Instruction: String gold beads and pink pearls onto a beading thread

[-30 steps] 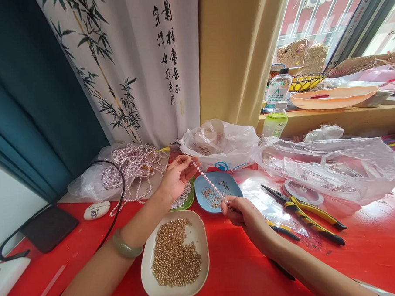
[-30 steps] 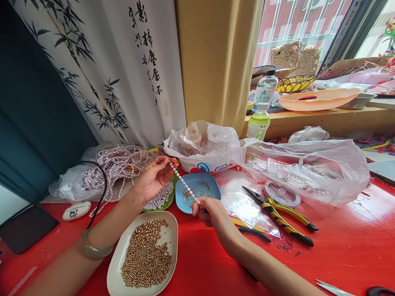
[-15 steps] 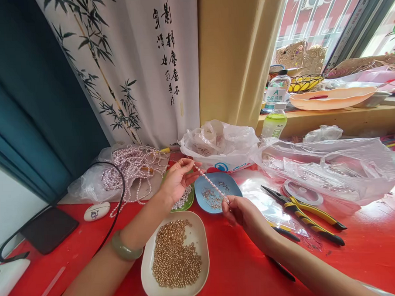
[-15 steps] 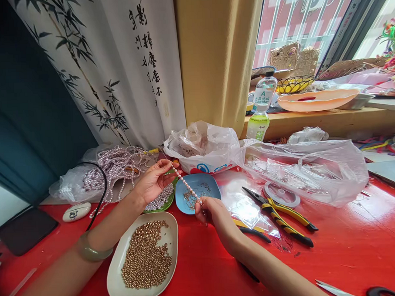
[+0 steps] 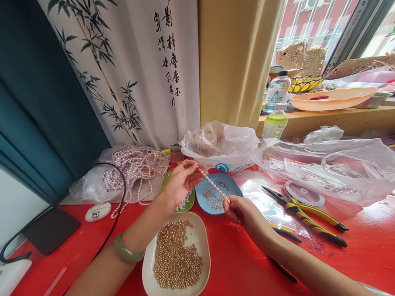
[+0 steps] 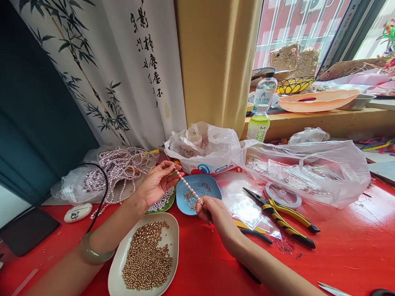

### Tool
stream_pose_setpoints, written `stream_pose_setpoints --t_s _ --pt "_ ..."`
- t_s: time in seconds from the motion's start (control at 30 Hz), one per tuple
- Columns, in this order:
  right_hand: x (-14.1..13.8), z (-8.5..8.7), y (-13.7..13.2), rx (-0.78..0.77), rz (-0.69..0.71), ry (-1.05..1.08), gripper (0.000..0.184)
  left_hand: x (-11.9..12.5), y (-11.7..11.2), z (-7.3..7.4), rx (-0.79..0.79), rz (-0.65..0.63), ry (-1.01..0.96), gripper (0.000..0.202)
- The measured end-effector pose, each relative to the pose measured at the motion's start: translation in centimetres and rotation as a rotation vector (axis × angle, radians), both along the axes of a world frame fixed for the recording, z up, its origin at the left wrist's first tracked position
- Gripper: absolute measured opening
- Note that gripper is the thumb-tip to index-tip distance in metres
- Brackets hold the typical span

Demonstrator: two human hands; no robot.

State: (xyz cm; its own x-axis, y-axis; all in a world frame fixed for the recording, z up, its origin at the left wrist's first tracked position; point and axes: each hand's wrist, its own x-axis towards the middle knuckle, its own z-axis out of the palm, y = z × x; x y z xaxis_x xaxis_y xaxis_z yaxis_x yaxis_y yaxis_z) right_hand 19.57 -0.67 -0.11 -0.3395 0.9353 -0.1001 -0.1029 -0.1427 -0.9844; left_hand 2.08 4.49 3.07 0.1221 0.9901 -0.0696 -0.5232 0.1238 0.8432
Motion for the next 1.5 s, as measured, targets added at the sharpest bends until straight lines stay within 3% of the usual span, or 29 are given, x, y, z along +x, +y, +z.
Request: stream_pose_setpoints --t_s 0.3,0.57,0.77,1.07,1.3,1.5 --pt "-0.2 0.8 -0.2 -0.003 -0.045 -0.057 0.021 0.1 -0.1 -0.1 0.016 -0.009 -0.028 0.01" --pt "-0.2 0.4 -0.3 0.052 -0.002 -0.053 0.017 0.8 -0.7 0.2 0.023 -0.157 -0.168 0.007" --pt "-0.3 0.7 -0.3 0.066 -0.02 -0.113 0.022 0.9 -0.8 0.1 0.033 -0.183 -0.184 0.008" --pt "-0.5 1.3 -1.2 0.164 0.062 -0.121 0.018 1.5 -1.7 0.6 0.048 -0.308 -0.22 0.014" --pt "-0.6 1.7 -1.5 0.199 0.027 -0.233 0.022 1.4 -1.6 0.6 0.048 -0.313 -0.21 0.015" --pt "-0.5 1.6 -1.3 0.167 0.082 -0.176 0.018 1.5 -1.8 0.5 0.044 -0.318 -0.195 0.015"
